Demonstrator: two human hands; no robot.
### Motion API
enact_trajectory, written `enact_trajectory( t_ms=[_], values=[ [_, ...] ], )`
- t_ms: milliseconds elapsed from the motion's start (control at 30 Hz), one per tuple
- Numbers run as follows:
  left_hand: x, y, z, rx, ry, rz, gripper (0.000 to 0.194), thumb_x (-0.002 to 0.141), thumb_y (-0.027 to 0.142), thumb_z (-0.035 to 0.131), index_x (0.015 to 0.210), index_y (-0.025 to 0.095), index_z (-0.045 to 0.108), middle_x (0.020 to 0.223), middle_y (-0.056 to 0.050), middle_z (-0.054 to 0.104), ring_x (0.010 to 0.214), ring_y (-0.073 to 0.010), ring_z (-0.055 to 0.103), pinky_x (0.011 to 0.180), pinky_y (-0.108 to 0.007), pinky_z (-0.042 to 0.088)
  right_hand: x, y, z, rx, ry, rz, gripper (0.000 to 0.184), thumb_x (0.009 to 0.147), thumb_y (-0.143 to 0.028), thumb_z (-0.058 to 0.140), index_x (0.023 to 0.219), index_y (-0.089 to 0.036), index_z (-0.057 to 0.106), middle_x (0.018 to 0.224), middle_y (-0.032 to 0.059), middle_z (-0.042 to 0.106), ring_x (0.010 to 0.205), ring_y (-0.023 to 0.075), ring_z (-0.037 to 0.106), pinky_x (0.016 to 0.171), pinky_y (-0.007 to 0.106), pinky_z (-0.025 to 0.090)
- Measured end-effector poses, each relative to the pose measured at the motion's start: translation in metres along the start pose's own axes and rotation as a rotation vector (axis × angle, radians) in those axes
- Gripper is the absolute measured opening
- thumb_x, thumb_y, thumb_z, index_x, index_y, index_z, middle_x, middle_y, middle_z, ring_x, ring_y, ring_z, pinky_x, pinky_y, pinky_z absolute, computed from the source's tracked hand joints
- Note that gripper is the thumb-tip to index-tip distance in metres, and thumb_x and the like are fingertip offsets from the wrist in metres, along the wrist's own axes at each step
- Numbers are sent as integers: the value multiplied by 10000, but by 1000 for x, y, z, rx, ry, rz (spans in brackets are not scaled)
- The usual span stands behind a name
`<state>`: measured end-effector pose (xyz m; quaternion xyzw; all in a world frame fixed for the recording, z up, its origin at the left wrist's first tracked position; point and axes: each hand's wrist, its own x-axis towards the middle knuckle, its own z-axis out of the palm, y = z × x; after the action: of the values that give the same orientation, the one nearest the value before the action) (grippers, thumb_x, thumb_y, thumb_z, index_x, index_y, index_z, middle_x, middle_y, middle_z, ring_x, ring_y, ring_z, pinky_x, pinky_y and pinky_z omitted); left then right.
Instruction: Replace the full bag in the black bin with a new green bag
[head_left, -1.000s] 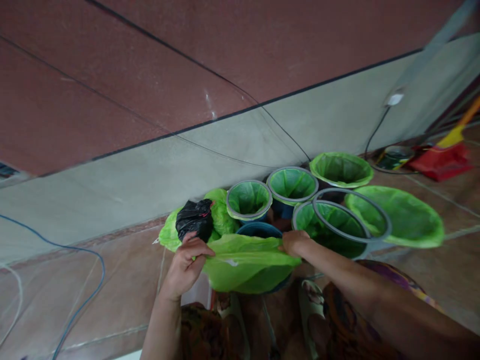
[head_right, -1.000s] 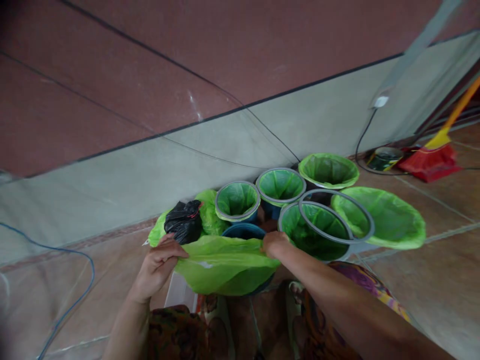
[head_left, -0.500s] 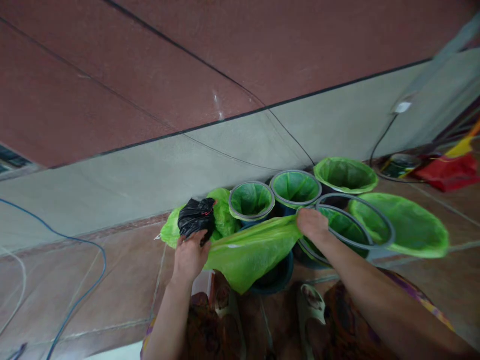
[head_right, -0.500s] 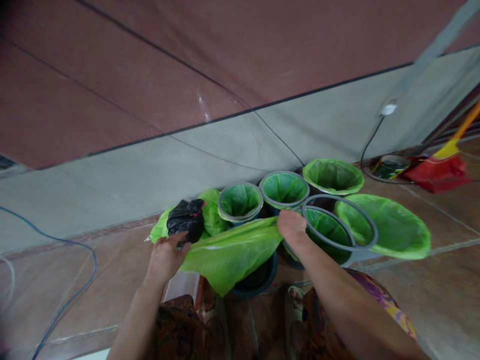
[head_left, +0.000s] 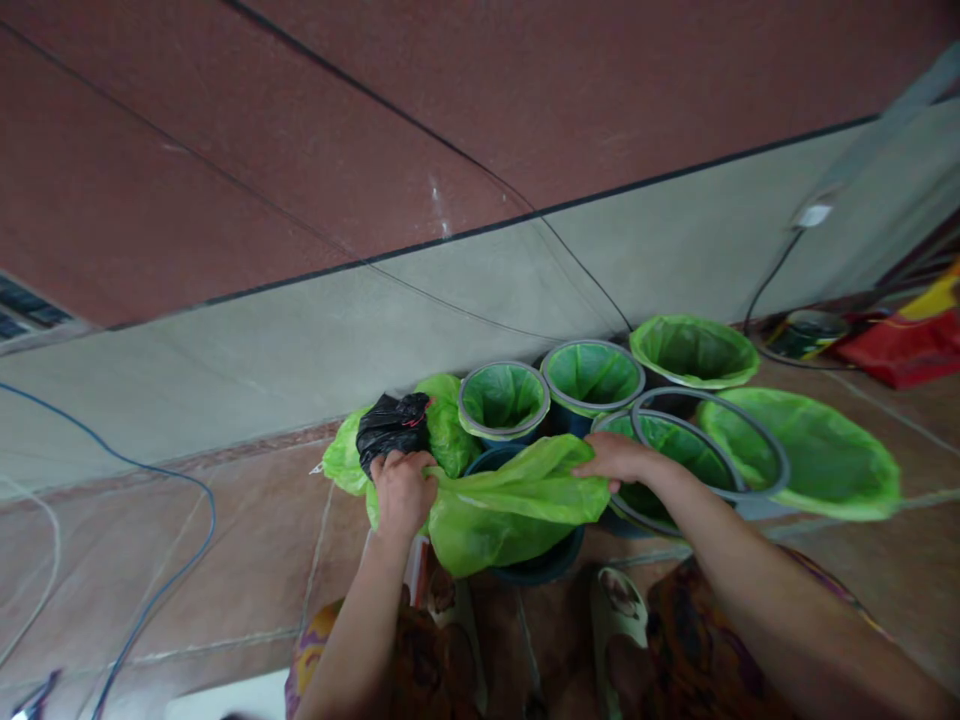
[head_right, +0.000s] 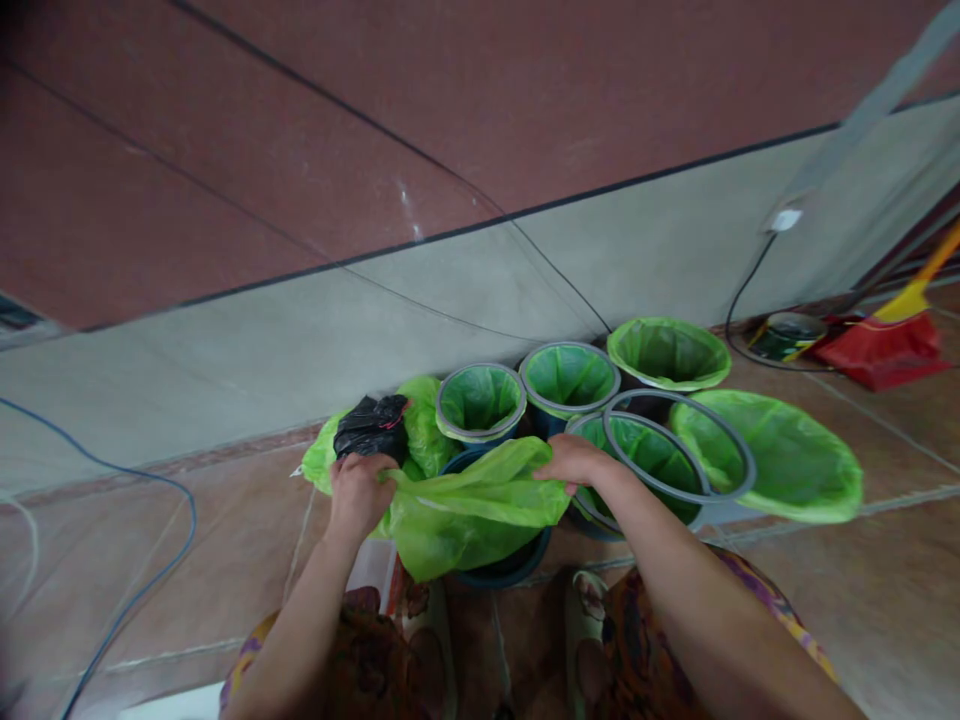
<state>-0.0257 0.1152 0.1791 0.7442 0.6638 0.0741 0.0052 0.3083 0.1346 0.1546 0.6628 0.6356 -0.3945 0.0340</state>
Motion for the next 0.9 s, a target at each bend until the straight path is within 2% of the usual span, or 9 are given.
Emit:
enact_trajectory(
  t_ms=[67, 133, 233, 333, 467, 533, 633, 833, 900],
  values=[
    [3, 4, 3, -83, 118, -1, 195, 740, 204, 578, 856, 249, 728, 909, -27, 749, 980, -266, 591, 999, -464, 304, -1, -2, -5, 45, 92, -9, 443, 785, -409, 659, 1127, -127, 658, 694, 48, 721, 532, 176, 651, 557, 263, 478],
    [5, 8, 4, -160, 170, -1, 165, 721, 203, 595, 813, 244, 727, 859, -22, 740, 949, -260, 590, 1002, -461, 311, 2, -6, -10, 70, 285, -38, 474, 851, -432, 585, 1211, -125, 624, 686, 53, 723, 650, 194, 681, 647, 274, 493],
    [8, 12, 4, -274, 180, 8, 167, 699, 196, 607, 804, 230, 732, 777, -29, 710, 872, -240, 598, 955, -418, 376, 11, -18, -6, 99, 467, -193, 385, 899, -411, 513, 1168, -182, 665, 899, 74, 752, 852, 209, 687, 777, 298, 492],
    [11, 13, 7, -373, 171, 42, 188, 701, 176, 577, 811, 214, 725, 781, -30, 707, 833, -220, 606, 908, -376, 424, 17, -34, 13, 151, 301, -443, 359, 865, -346, 568, 1181, -204, 662, 1136, 78, 709, 1001, 218, 657, 869, 314, 478],
    [11, 12, 11, -458, 154, 57, 194, 713, 169, 540, 814, 204, 702, 849, -29, 722, 848, -206, 626, 865, -336, 456, 19, -49, 40, 145, -6, -625, 369, 823, -317, 607, 1163, -186, 669, 1073, 63, 723, 931, 212, 664, 826, 304, 480],
    [11, 11, 13, -468, 148, 41, 193, 719, 172, 536, 827, 202, 693, 869, -32, 720, 867, -204, 632, 858, -324, 462, 20, -51, 45, 61, 6, -577, 299, 766, -289, 653, 1033, -169, 717, 965, 57, 736, 869, 217, 663, 776, 292, 472],
    [11, 12, 14, -436, 101, 27, 196, 720, 150, 528, 841, 203, 673, 896, -38, 714, 893, -198, 638, 850, -300, 460, 21, -48, 37, 3, 158, -416, 223, 699, -269, 702, 895, -167, 735, 867, 49, 734, 818, 210, 658, 733, 272, 454],
    [8, 17, 25, -140, -49, -88, 178, 726, 122, 512, 849, 196, 618, 877, -75, 694, 874, -222, 649, 741, -289, 436, 11, -34, 4, -67, 605, 66, 199, 738, -197, 613, 906, -225, 717, 885, 58, 732, 853, 215, 668, 687, 268, 449],
    [7, 19, 28, -107, -86, -137, 133, 732, 134, 516, 810, 197, 604, 839, -71, 686, 842, -223, 649, 709, -286, 420, 7, -32, 1, -120, 670, 188, 252, 739, -162, 587, 952, -227, 705, 916, 80, 729, 881, 235, 673, 690, 284, 455]
  ],
)
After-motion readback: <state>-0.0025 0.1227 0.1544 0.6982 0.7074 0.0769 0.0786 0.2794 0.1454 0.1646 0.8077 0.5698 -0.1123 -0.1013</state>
